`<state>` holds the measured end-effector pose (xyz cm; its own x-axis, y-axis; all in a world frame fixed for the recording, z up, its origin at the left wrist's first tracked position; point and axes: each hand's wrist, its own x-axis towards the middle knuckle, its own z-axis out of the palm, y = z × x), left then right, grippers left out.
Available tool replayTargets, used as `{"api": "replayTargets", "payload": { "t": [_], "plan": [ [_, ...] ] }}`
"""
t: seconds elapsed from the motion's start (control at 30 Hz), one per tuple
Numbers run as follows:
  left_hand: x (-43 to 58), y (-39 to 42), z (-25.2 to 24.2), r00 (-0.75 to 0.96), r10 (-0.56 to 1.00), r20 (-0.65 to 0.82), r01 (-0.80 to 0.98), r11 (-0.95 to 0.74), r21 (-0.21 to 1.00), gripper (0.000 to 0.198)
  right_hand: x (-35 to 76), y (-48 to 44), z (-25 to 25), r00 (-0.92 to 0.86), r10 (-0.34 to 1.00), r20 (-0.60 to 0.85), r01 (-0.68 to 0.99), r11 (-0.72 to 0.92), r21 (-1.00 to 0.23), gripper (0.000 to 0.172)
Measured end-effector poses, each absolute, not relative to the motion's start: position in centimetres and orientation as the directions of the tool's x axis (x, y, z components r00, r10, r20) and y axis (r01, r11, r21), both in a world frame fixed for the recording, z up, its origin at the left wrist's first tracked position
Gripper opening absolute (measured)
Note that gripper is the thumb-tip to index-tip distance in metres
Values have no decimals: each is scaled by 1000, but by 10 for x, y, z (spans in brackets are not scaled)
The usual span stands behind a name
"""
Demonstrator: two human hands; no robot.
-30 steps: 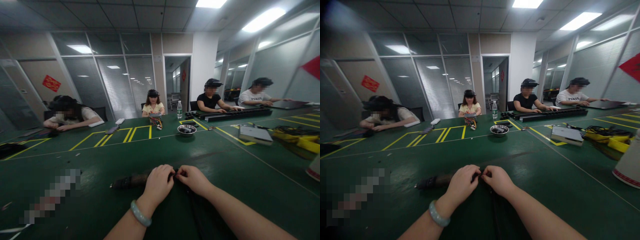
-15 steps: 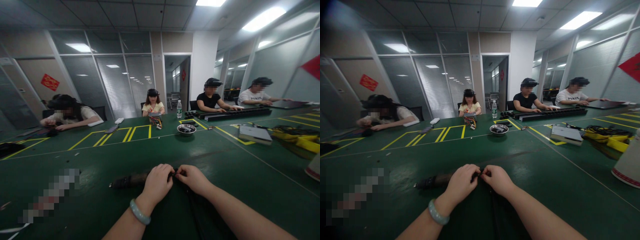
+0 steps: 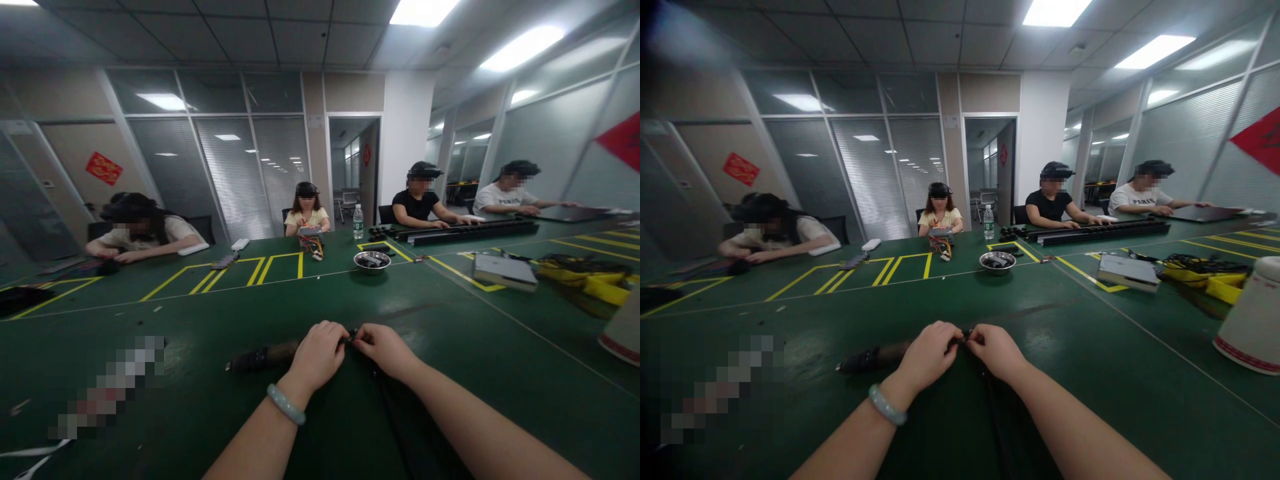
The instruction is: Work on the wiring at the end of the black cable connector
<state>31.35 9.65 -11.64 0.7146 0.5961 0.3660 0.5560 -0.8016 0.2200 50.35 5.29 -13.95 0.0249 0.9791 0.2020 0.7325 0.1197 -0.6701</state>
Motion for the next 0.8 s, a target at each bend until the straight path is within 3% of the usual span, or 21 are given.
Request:
{"api": "replayTargets", "payload": {
  "t": [0.2,0.3,0.8],
  "plan": [
    [311,89,-120,682,585,439,563,-803,194,33,503,51,-141,11,981,193,699,131,-703,12],
    [311,88,-123,646,608,462,597,-779,191,29,501,51,-140,12,982,188,700,126,-703,12],
    [311,87,-117,618,697,362,639,-715,285,21,498,47,-138,-1,985,171,646,131,-752,12]
  ]
}}
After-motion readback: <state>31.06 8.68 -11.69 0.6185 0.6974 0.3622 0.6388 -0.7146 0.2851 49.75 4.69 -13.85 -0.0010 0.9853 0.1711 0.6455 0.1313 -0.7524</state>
